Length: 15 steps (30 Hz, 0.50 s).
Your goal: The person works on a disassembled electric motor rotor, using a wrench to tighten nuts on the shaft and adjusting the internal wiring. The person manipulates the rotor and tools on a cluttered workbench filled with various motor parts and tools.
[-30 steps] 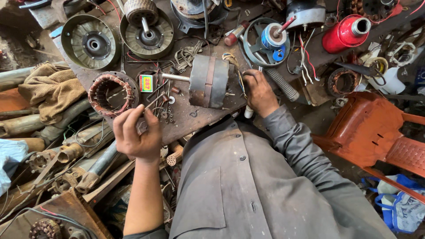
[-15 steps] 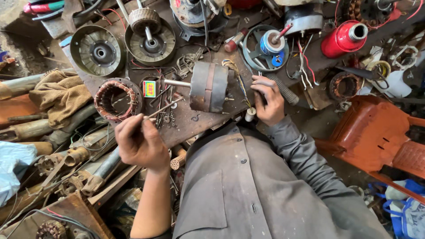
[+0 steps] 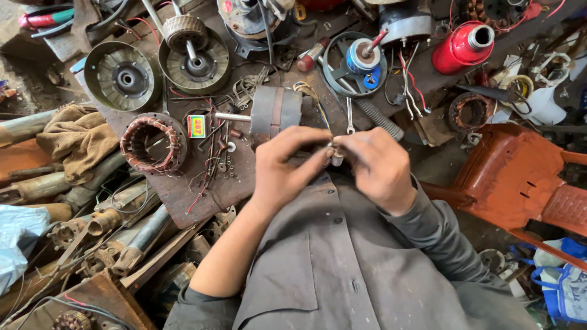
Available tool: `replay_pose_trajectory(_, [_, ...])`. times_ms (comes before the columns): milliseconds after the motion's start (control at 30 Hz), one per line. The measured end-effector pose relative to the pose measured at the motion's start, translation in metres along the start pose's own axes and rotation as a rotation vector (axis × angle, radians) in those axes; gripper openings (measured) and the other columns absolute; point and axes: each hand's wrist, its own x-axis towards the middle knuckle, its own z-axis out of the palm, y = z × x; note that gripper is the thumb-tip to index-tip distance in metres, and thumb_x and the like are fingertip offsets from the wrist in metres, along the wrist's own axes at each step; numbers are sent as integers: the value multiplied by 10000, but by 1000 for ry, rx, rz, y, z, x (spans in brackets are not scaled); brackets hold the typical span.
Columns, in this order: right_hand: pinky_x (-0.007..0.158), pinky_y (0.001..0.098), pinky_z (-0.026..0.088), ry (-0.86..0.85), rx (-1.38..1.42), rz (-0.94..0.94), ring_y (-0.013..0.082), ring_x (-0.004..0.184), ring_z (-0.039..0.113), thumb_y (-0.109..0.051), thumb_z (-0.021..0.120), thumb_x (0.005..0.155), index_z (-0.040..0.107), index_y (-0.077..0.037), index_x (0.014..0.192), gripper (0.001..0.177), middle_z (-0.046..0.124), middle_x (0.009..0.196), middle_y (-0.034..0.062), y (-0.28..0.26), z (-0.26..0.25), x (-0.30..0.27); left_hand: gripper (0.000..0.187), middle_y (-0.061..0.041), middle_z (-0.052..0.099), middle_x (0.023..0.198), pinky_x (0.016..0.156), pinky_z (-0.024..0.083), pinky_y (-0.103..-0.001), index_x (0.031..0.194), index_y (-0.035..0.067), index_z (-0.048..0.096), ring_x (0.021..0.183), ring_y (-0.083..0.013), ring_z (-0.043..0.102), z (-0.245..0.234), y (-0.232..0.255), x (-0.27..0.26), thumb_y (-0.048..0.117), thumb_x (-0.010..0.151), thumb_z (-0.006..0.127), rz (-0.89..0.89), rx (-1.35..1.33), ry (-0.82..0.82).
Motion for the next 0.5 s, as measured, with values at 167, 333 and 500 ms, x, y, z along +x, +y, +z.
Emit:
replay_pose_trajectory(167, [794,278,508,179,983,821,186,927,685,-20,691,1000,691,47,1223,233,732,1018,123,44,11,-24,257,-69,751,1100,922,581,-256,1239,23,691,998,-94,717,-7,-23,-10,36,988,747,-238,-143,299])
replay_pose_trajectory(333, [809,290,547,257,1352,882,192,928,698,-19,670,1000,653,2,1212,214,738,1050,118,56,14,-29,271,-85,743,1106,909,591,-275,1223,21,686,999,-115,716,-2,-18,-23,42,964,761,-256,-85,138])
replay_pose_trajectory(500, [946,354,587,200,1290,733,233,1030,715,56,667,983,635,4,1112,143,713,1109,112,27,19,-20,271,-72,761,1013,778,593,-277,1132,61,737,857,-146,748,28,-5,-28,88,879,831,-304,58,26])
